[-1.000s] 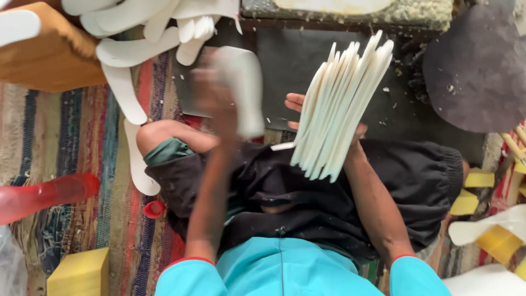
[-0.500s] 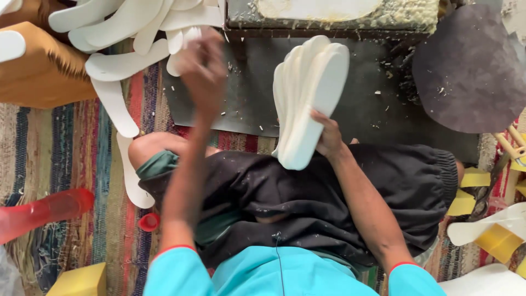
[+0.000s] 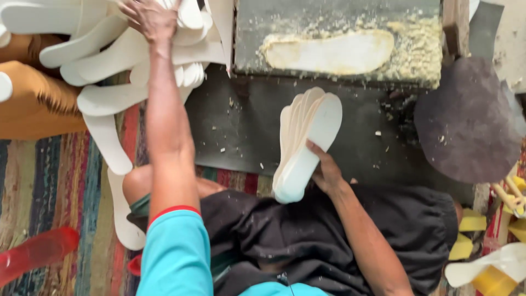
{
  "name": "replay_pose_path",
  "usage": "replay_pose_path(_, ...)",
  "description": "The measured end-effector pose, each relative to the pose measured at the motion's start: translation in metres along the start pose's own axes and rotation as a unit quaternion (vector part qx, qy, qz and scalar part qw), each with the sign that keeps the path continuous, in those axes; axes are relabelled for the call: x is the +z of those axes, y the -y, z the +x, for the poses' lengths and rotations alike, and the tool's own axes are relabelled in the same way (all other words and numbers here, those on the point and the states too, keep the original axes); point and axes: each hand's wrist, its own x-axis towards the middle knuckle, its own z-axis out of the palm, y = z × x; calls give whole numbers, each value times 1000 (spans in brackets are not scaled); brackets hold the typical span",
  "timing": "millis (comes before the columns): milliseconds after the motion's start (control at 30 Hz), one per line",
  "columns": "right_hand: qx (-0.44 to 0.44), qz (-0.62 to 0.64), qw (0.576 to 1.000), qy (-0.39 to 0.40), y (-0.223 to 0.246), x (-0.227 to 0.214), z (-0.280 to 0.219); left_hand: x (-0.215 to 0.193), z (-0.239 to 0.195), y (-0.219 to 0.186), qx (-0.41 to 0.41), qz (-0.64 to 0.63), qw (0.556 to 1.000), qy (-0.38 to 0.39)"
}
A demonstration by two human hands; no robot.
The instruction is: The person sorts, aligns, and stacks white shoe insoles in a workshop setting.
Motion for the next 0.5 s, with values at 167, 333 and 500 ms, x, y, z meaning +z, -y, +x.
replay_pose_path(167,28,-24,999,-17,11,7,-3,34,-22,-49,12,108,994,19)
replay_pose_path(333,29,-20,999,-21,3,0,0,137,-8,6,150,135,968,-147)
replay_pose_path(500,17,-19,1000,-1,9,9,-3,41,-23,16,107,-254,951,-143)
